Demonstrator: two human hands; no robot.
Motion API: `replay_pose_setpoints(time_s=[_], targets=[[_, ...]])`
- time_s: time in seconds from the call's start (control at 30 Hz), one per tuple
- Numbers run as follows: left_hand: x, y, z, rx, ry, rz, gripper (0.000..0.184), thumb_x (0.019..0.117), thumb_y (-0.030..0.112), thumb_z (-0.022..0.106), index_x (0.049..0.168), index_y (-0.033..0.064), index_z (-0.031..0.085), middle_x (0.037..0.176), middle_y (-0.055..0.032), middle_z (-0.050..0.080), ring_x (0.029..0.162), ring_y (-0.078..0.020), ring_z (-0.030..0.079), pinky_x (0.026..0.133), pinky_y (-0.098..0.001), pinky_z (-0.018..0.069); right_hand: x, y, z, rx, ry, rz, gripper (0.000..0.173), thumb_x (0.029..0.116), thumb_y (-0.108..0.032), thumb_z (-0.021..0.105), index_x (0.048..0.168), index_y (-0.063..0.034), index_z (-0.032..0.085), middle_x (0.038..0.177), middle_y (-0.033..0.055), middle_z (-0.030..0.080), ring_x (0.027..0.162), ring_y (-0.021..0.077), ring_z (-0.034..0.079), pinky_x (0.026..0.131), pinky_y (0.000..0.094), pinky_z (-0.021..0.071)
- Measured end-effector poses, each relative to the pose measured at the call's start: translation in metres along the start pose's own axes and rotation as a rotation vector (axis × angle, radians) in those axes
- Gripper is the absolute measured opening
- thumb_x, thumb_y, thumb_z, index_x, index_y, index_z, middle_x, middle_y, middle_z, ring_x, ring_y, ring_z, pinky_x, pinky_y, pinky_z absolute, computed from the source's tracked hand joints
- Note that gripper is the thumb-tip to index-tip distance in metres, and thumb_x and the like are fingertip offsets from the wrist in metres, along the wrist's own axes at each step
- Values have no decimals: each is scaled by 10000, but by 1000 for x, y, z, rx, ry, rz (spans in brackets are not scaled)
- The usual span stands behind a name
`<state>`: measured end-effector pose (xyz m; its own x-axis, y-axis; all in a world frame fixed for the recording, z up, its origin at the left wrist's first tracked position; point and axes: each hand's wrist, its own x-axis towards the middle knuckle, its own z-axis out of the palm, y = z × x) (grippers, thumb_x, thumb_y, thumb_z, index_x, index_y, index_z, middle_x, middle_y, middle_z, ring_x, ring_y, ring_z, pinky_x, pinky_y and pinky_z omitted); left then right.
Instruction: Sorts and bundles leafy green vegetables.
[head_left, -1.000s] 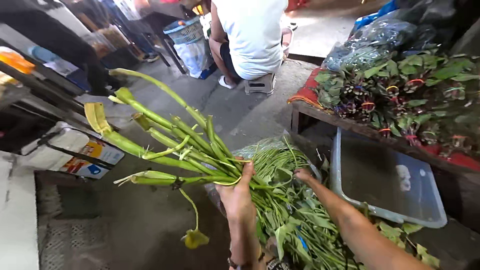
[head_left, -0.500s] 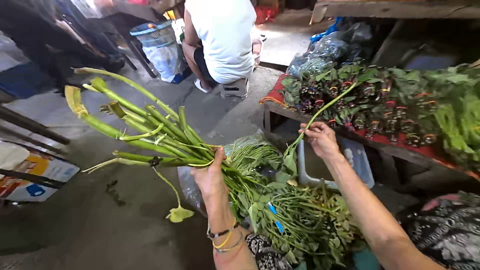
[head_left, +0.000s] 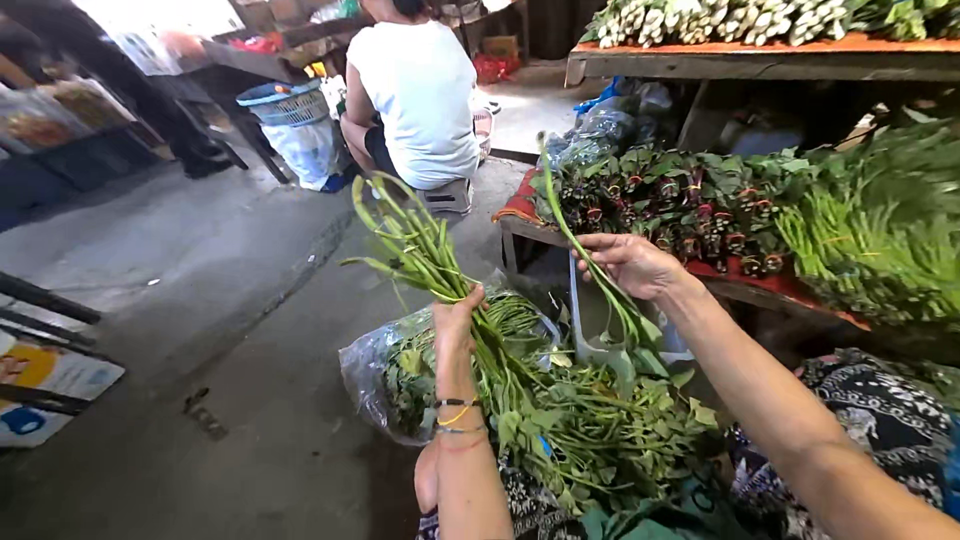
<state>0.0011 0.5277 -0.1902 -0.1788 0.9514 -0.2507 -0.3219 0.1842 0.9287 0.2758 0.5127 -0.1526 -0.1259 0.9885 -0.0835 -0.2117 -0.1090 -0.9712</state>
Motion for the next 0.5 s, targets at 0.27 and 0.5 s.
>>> replay_pose_setpoints(time_s=[0.27, 0.5], targets=[[14, -21, 12, -218, -49, -214, 135, 978, 105, 658, 1064, 9, 617, 810, -116, 662, 603, -188, 637, 547, -318, 575, -24, -20, 38, -418, 9, -316, 371, 916, 106, 615, 1268, 7, 676, 1061, 103, 708, 730, 157, 702, 691, 299, 631], [9, -24, 17, -471, -338, -225, 220, 1076, 215, 491, 1011, 90, 659, 883, -75, 679, 713, -183, 676, 649, -341, 610, -19, 16, 74, -455, 26, -453, 302, 882, 82, 678, 1176, 13, 696, 1082, 133, 694, 786, 194, 714, 722, 361, 646]])
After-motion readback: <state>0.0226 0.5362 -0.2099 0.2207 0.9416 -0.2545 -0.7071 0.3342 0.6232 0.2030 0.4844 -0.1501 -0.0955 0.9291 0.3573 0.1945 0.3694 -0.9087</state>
